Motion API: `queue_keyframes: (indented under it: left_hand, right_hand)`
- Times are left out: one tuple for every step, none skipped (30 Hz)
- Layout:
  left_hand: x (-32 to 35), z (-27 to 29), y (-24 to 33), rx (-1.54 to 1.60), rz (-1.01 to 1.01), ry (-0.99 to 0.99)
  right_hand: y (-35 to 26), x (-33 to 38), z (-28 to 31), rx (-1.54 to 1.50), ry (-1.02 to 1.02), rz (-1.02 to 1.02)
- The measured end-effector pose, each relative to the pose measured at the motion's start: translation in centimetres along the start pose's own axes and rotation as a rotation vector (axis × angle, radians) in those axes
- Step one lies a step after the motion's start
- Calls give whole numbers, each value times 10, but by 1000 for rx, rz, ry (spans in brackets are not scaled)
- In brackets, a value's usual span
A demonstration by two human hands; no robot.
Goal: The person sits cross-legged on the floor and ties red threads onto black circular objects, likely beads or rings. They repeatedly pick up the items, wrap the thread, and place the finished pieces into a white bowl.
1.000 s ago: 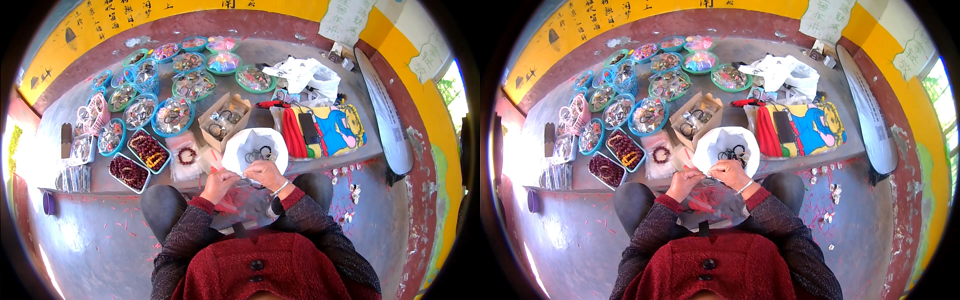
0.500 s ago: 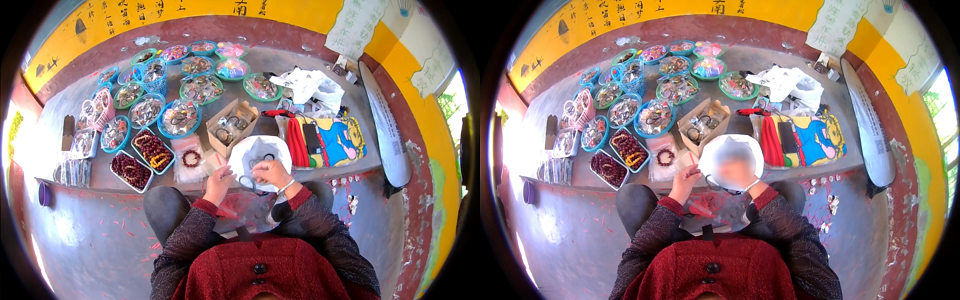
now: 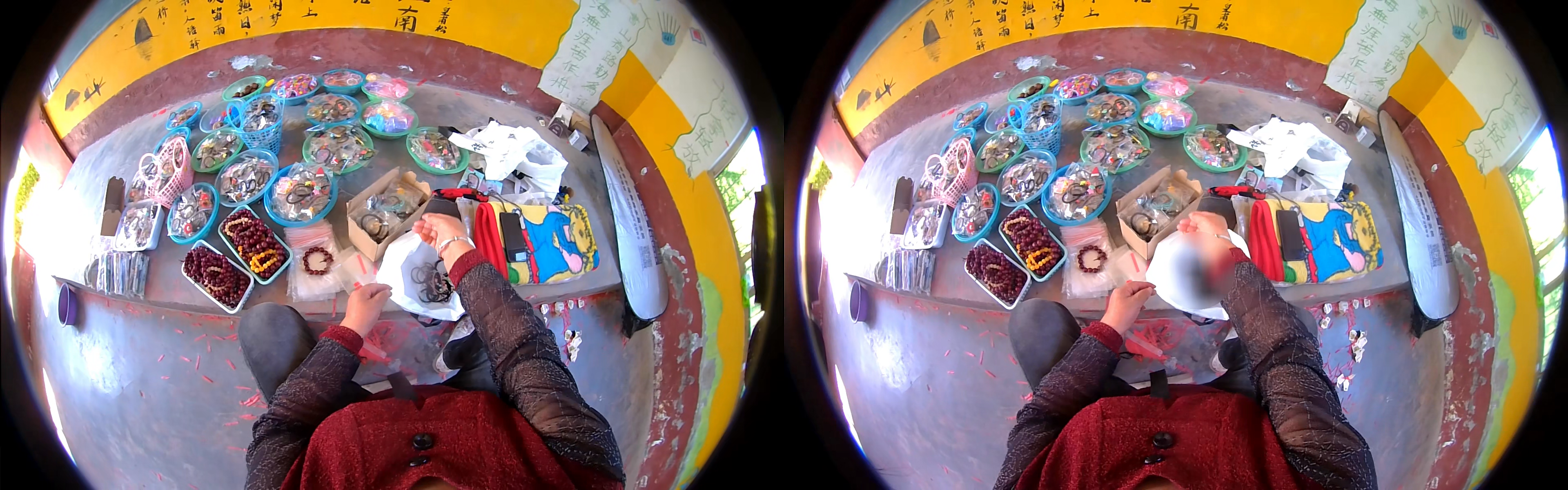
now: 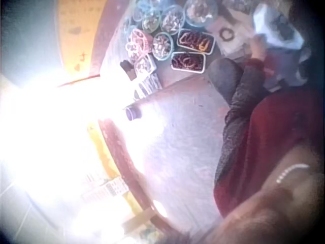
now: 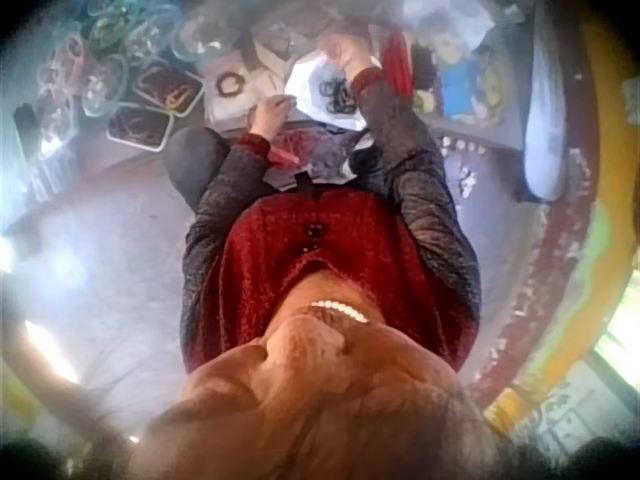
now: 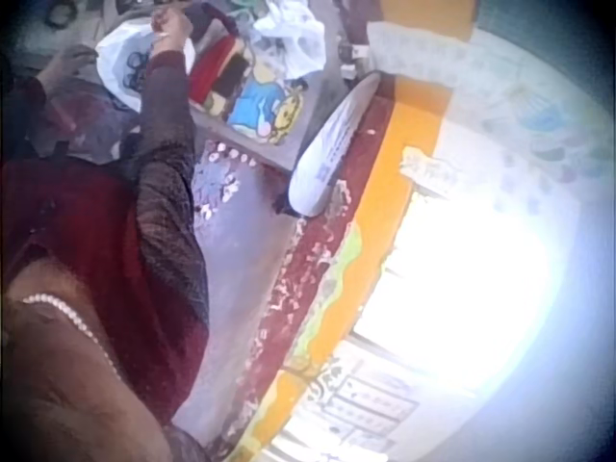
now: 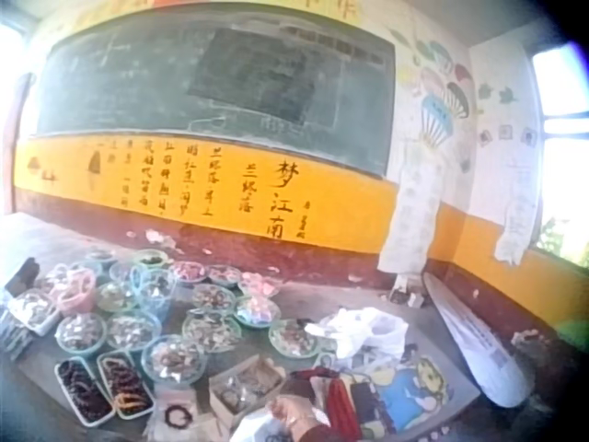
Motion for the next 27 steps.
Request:
queue_keyframes:
  left_hand:
    - [-1,0,-4,11,-2,3]
    - [-2,-1,-6,22,-1,8]
    - [-2,-3,-5,19,-12,-1]
    - [-1,-6,-3,16,-24,-12]
    - [-1,-11,-1,12,-38,-29]
    - [-1,-9,-2,-23,-49,-36]
    - [0,-8,-6,-58,-60,-45]
    - [0,-8,-10,-92,-71,-52]
    - [0,-9,-18,-97,-64,-62]
    - [-2,-11,-27,-101,-56,-71]
    - [-1,-12,-32,-108,-48,-78]
    - [-1,-15,-31,-151,-21,-101]
    - [-2,-17,-29,-192,7,-122]
    - [-1,-18,-29,-236,38,-141]
    - [-5,-17,-41,-245,14,-88]
    - [-6,-14,-51,-144,91,-29]
    - [-7,-12,-58,-46,164,27]
    - [-7,-8,-68,55,234,90]
    - [-16,-2,-97,87,286,165]
    - [-20,5,-109,45,308,217]
    - [-25,11,-117,5,327,265]
    - [-29,17,-125,-36,346,313]
    - [-32,24,-142,-32,370,386]
    - [-34,28,-148,-117,368,433]
    - [-37,33,-154,-204,364,479]
    - [-37,38,-155,-288,361,524]
    - [-37,41,-156,-343,361,553]
  right_hand:
    - [7,6,1,7,-77,19]
    - [15,13,1,15,-154,36]
    - [19,25,4,104,-137,75]
    - [33,23,16,227,-211,152]
    - [44,23,30,342,-272,237]
    - [54,39,26,193,-298,86]
    - [59,52,22,391,-301,8]
    - [64,66,19,589,-301,-70]
    - [67,85,10,757,-456,-56]
    - [69,105,4,914,-610,-18]
    - [70,121,3,878,-638,-5]
    - [75,134,8,840,-655,7]
    - [81,138,10,999,-664,36]
    - [87,142,11,1156,-672,67]
    - [80,148,5,1375,-650,433]
    - [85,149,4,1459,-647,463]
    - [89,148,2,1542,-634,494]
    - [93,148,-1,1626,-627,531]
    - [96,149,-4,1636,-655,530]
    - [100,149,-5,1647,-681,523]
    - [103,150,-5,1662,-703,515]
    - [106,150,-5,1676,-724,508]
    - [111,150,-6,1727,-744,477]
    - [115,149,-4,1780,-755,439]
    - [120,149,-3,1832,-766,401]
    - [119,150,-4,1830,-769,413]
    - [117,153,-6,1828,-771,424]
Point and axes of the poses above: each hand's wrist, its own x-axis away from the middle knuckle, its own z-axis out of the back of the hand, y = z × x, the point moved 6 cm from there along -x, towards the middle knuckle, and after that the axes turned 1 degree about -z, right-handed, at the moved point
